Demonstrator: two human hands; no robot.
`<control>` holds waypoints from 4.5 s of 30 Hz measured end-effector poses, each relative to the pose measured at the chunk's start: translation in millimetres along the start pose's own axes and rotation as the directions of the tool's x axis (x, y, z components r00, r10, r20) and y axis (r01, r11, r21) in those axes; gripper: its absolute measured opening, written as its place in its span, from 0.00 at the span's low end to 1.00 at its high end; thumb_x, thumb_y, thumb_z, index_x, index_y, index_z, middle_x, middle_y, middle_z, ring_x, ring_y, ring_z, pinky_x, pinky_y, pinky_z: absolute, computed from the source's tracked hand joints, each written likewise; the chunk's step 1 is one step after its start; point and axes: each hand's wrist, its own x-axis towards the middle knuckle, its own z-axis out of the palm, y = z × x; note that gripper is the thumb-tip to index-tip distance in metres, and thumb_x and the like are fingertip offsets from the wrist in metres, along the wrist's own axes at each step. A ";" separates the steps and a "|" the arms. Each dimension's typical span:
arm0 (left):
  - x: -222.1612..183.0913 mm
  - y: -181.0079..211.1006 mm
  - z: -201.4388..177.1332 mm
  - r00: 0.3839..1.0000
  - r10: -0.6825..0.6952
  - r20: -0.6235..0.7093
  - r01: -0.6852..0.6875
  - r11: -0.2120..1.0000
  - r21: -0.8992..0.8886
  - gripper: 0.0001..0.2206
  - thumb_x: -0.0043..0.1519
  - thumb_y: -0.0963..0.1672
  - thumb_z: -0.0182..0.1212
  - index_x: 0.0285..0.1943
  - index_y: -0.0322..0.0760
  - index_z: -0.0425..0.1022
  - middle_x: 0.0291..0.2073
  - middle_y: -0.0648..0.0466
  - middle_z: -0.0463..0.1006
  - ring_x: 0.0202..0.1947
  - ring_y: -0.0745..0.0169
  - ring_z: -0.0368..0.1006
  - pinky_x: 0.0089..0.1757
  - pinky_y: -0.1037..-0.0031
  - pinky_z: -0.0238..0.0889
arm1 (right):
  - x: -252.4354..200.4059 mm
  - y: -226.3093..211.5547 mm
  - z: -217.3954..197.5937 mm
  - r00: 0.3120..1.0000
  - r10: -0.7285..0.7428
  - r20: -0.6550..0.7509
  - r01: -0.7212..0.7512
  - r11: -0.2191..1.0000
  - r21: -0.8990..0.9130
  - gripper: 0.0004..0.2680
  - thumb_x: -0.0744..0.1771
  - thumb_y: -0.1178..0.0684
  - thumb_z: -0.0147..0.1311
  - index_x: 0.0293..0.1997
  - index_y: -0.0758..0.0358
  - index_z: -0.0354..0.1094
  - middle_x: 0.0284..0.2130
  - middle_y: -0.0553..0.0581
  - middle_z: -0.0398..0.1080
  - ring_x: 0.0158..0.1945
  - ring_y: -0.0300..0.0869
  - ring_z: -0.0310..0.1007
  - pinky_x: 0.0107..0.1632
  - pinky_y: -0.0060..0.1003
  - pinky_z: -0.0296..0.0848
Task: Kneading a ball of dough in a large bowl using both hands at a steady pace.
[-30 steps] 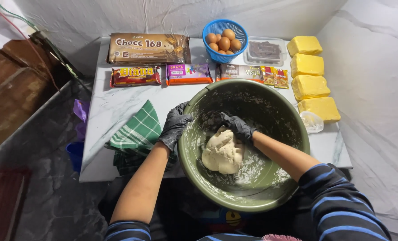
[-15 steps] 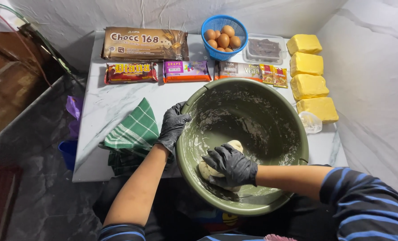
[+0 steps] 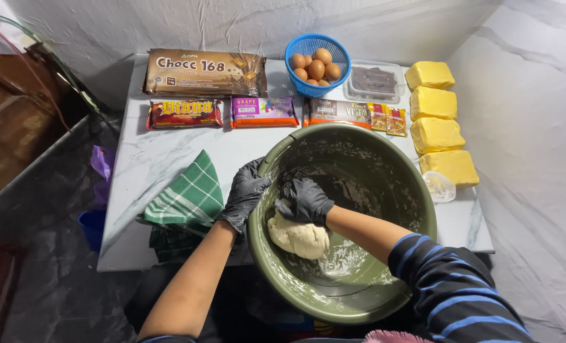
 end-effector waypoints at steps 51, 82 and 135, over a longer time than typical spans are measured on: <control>1.1 30.6 -0.4 0.997 0.025 -0.066 -0.026 1.000 -0.015 0.20 0.37 0.45 0.55 0.42 0.47 0.73 0.26 0.54 0.73 0.35 0.56 0.70 0.38 0.70 0.60 | -63.0 156.3 -105.9 0.999 0.004 -0.046 -0.001 0.997 0.079 0.09 0.58 0.50 0.50 0.29 0.68 0.66 0.25 0.68 0.69 0.34 0.57 0.70 0.34 0.47 0.69; -26.4 91.8 -6.3 0.999 -0.054 -0.005 0.054 0.995 0.080 0.23 0.40 0.47 0.55 0.48 0.45 0.70 0.35 0.51 0.74 0.42 0.50 0.69 0.42 0.64 0.59 | -27.0 85.1 -40.3 0.338 -0.941 -0.018 0.829 0.306 -0.468 0.13 0.62 0.44 0.33 0.33 0.57 0.64 0.33 0.53 0.65 0.42 0.47 0.64 0.46 0.40 0.61; -14.0 62.0 -2.6 0.997 -0.001 -0.076 -0.002 0.999 -0.050 0.21 0.37 0.46 0.57 0.43 0.48 0.73 0.30 0.55 0.74 0.36 0.57 0.70 0.38 0.72 0.60 | -95.3 -18.5 -55.1 0.448 -0.892 -0.054 0.881 0.451 -0.144 0.22 0.56 0.42 0.54 0.46 0.66 0.58 0.46 0.73 0.58 0.43 0.63 0.62 0.42 0.50 0.66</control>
